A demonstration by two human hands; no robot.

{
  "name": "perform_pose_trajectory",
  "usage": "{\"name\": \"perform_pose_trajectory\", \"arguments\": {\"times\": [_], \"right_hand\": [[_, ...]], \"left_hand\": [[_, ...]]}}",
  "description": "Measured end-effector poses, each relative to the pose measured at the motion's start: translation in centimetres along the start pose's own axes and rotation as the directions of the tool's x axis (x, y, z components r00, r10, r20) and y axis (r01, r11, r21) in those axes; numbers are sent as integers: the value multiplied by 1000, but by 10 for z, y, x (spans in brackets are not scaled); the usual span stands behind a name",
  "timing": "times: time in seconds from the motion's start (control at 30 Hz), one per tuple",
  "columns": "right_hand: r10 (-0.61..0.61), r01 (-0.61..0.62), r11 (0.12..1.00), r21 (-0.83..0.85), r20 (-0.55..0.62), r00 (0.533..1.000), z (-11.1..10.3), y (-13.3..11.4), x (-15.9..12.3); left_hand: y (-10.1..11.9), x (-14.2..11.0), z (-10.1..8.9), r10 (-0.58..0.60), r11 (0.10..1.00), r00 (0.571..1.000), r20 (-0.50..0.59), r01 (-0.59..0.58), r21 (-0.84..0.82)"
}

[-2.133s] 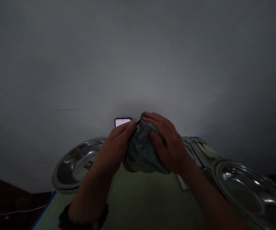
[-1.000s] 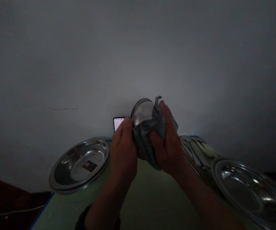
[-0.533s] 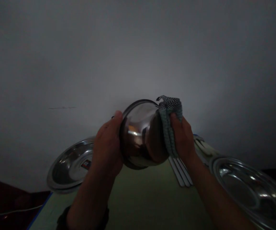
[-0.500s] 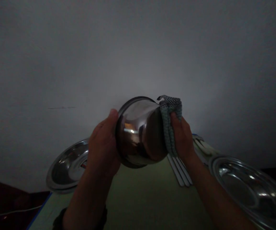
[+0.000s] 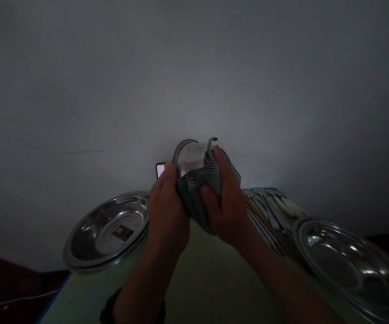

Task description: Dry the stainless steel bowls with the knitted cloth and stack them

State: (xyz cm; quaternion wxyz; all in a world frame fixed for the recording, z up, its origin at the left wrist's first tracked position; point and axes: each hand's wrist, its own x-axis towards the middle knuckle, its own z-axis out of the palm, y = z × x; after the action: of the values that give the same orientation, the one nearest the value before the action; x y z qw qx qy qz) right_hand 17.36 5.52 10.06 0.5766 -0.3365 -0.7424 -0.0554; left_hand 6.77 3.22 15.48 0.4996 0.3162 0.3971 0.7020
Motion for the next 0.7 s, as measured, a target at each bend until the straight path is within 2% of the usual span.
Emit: {"name": "perform_pose_trajectory", "arguments": {"times": [0.07, 0.17, 0.23, 0.33, 0.4, 0.5, 0.63, 0.7], "right_hand": [[12, -11, 999, 42, -20, 1000, -5, 2, 3], [18, -16, 998, 59, -36, 999, -19, 4, 10], [24, -23, 998, 66, -15, 1000, -30, 9, 15], [163, -168, 979, 117, 54, 985, -45, 22, 19], [277, -283, 945, 164, 61, 959, -51, 32, 19], [361, -353, 908, 228, 4, 932, -50, 40, 19], [384, -366, 877, 311, 4, 923, -40, 40, 19], [344, -328, 880, 345, 16, 939, -34, 38, 18]], "left_hand": [[1, -7, 2, 87, 986, 996, 0, -86, 141], [0, -10, 0, 138, 952, 983, 123, -166, 258], [-3, -9, -3, 101, 943, 970, 221, -164, 290], [-3, -7, -5, -10, 949, 957, 290, -82, 305], [1, -6, -5, -39, 968, 968, 246, -24, 248], [8, -2, -4, -73, 993, 993, 89, 64, 104], [8, 9, -5, -80, 994, 991, -104, 71, -85], [6, 14, -5, -119, 974, 985, -122, 92, -206]]}}
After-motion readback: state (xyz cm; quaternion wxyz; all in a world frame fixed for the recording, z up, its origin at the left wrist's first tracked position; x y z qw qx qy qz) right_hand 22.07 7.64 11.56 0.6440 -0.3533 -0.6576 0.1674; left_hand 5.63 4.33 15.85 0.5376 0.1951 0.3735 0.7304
